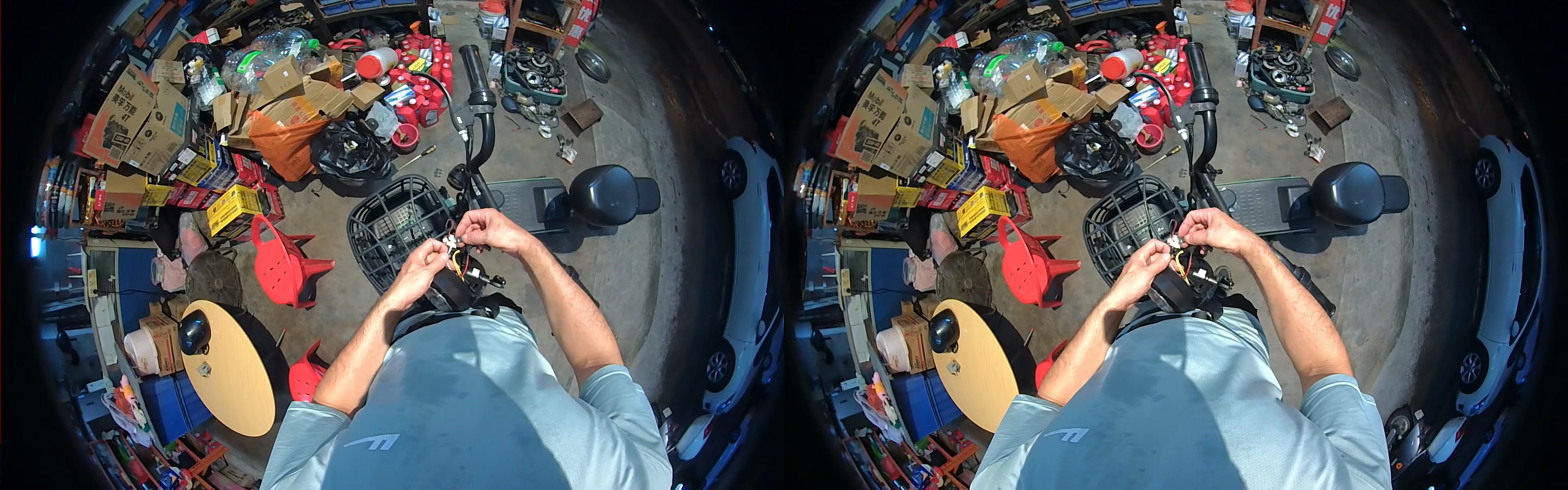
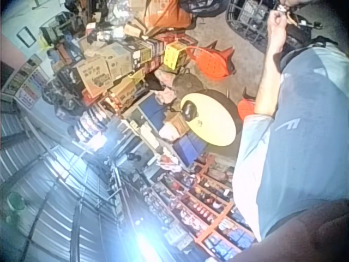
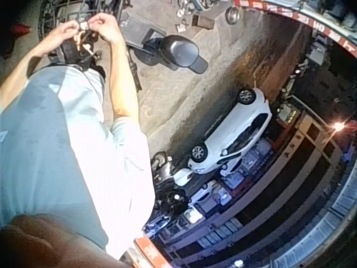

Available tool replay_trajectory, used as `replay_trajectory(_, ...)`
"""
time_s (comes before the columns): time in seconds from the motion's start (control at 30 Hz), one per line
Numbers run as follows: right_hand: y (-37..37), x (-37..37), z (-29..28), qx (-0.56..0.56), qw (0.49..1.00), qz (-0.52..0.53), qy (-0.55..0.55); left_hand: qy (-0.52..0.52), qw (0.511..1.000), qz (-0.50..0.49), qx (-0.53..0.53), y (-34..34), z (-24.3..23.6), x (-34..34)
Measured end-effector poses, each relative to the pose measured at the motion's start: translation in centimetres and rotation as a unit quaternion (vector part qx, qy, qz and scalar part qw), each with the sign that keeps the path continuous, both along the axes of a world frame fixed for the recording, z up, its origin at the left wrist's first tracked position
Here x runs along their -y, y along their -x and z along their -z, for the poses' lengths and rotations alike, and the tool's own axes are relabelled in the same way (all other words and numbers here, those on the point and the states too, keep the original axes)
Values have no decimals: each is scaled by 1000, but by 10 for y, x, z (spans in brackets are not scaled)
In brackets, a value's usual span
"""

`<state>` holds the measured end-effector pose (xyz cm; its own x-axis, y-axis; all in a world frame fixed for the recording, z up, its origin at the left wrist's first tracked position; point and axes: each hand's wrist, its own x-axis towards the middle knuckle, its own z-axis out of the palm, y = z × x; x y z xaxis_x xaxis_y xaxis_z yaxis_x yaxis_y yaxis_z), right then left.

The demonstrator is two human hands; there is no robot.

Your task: The person connects the electrical wiring harness and connectors of a scooter headlight assembly by hand.

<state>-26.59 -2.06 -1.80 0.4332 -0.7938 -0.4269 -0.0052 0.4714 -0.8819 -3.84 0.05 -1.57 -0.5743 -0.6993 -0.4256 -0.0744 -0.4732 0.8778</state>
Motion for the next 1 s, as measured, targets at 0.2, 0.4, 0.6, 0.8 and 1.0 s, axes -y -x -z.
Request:
replay_trajectory(0.2,2,-1,0,3,1000,-8,3,18,999,9,-28,0,3,0)
replay_trajectory(0.4,0,-4,-19,-19,998,-54,12,18,999,9,-49,0,5,0)
replay_trajectory(0.6,0,-6,-17,-48,995,-74,46,3,999,6,-38,2,2,2)
replay_trajectory(0.8,-2,-8,-9,-2,999,-29,40,17,999,17,-44,0,8,2)
replay_trajectory(1.0,1,-8,-7,26,1000,9,-1,14,999,14,-37,0,4,2)
